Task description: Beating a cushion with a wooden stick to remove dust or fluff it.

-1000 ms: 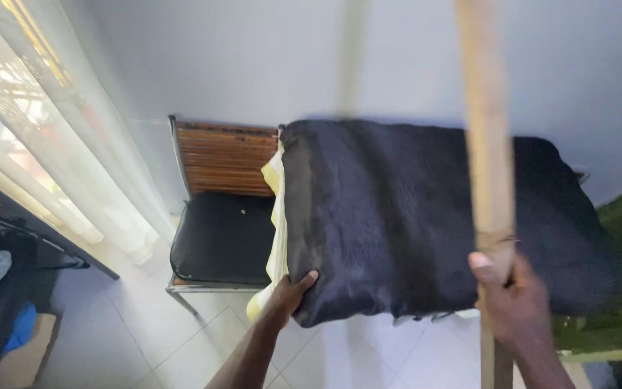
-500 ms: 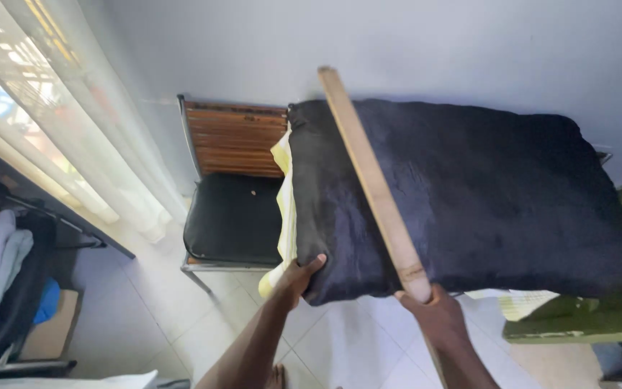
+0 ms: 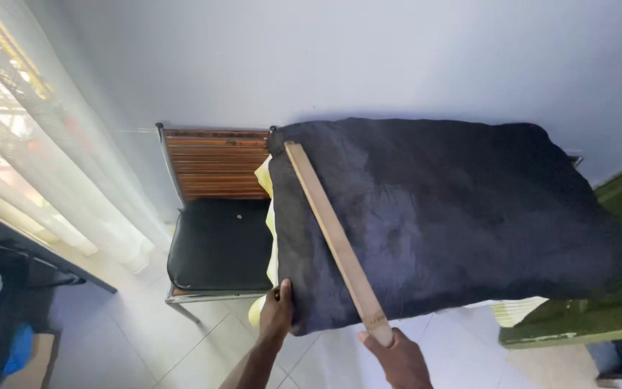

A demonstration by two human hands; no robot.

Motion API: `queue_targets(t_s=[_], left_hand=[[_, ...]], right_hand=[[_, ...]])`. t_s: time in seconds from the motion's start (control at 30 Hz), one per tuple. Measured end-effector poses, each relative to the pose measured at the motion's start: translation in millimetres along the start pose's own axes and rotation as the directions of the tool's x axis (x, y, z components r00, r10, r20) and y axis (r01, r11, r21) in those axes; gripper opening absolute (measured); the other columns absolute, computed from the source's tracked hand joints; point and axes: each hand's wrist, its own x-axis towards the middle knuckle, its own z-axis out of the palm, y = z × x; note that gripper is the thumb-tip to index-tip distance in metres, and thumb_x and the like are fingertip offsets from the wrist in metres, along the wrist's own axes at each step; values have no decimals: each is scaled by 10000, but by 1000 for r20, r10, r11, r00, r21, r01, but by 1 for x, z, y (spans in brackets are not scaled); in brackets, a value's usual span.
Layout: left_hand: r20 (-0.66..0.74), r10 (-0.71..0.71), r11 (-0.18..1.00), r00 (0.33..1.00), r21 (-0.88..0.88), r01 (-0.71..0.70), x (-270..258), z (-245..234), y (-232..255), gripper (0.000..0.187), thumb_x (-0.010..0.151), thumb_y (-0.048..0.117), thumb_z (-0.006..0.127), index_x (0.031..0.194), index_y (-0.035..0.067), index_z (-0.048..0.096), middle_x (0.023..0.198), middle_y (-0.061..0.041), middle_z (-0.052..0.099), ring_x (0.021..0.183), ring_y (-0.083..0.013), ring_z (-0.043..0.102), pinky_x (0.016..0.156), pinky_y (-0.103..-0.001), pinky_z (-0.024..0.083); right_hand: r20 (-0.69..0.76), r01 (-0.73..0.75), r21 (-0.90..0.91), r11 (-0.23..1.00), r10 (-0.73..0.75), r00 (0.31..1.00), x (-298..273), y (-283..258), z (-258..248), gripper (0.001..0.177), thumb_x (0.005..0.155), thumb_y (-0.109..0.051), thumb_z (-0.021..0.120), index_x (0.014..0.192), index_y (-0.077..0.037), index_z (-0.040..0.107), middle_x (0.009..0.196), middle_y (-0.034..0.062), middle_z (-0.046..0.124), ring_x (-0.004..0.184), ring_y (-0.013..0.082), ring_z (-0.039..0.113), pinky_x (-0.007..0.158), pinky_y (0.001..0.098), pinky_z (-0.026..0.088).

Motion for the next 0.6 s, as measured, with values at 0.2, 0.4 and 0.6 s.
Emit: queue_targets(t_s=[0.2,0.4,0.6], left_hand=[[-62,135,989,989,75,-130,-48,-7,94,946,824,596,737,1467,-23,423,1347,-247,625,1222,-393,640,1031,-449,501],[31,99,958,995,269,-104,-41,22,101,700,820,511,764,1296,19,621,1231,-253,697,1175,-409,658,1003,-471,507],[-90,248,954,964,195,-228,-9,20,53,519,950,475,616,1205,30,694,1159,-255,723,1129,-444,662,952,-499,511]], right_hand=[[-153,-37,304,952,88,984,-30,14,-38,640,968,-634,506,1002,-39,742,693,167,674,592,255,646,574,405,534],[-395,52,338,940,92,914,-58,-22,-165,613,1068,-569,450,1124,1,669,759,126,647,673,265,646,611,426,541],[-647,353,119,928,-197,737,38,48,-128,599,1107,-582,436,1208,-16,602,889,186,657,829,319,684,733,448,561]])
